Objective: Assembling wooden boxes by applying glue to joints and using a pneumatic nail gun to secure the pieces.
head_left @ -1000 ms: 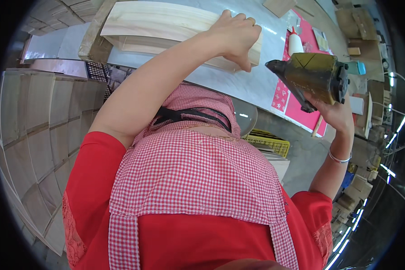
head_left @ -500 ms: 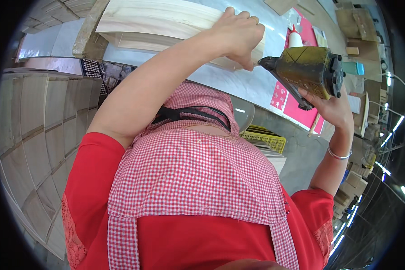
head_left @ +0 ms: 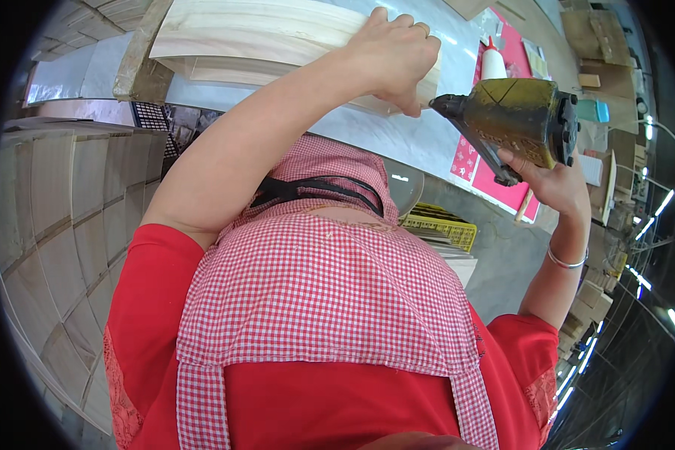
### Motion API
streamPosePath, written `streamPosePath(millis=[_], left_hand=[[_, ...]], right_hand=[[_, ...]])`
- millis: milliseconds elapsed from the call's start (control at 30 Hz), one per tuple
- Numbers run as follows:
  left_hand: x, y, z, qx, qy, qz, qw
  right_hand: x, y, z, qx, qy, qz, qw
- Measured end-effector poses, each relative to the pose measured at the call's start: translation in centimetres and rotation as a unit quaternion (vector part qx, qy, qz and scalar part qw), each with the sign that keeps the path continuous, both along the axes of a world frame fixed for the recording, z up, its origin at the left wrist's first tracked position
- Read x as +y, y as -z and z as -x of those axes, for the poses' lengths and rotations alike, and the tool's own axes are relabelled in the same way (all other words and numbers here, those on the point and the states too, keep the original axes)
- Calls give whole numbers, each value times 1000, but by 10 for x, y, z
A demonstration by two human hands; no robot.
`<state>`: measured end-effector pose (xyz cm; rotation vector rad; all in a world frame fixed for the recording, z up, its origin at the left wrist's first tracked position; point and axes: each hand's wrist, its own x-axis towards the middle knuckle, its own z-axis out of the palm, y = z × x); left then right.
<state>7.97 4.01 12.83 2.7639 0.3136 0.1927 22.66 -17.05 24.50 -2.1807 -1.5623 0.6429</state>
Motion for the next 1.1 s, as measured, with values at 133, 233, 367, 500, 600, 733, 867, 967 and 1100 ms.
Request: streamPosePath(millis=[133, 233, 367, 500, 600, 733, 867, 967, 1100], left_hand=[[1, -1, 0, -6, 4, 0, 1000], [-1, 3, 4, -30, -13, -18, 999], [-5, 5, 13, -66, -53, -43, 995], [-5, 6, 19, -67, -61, -31, 995], [-4, 8, 18, -95, -62, -36, 993], [-3, 7, 17, -75, -55, -20, 995], [-4, 7, 18, -87, -60, -22, 994], [-3, 6, 18, -77, -59, -18, 995], [-4, 10, 17, -92, -62, -17, 994]], right_hand=[[-5, 2, 0, -15, 6, -2, 1000], [4, -6, 9, -17, 25, 15, 999], [12, -11, 0, -27, 16, -8, 999], [33, -12, -9, -44, 42, -12, 998], [44, -10, -17, -43, 52, -7, 998], [48, -6, -28, -28, 31, -1, 999], [51, -6, -32, -34, 14, 12, 999], [54, -7, -32, -29, 7, 11, 999], [57, -6, -33, -53, -9, 11, 998]])
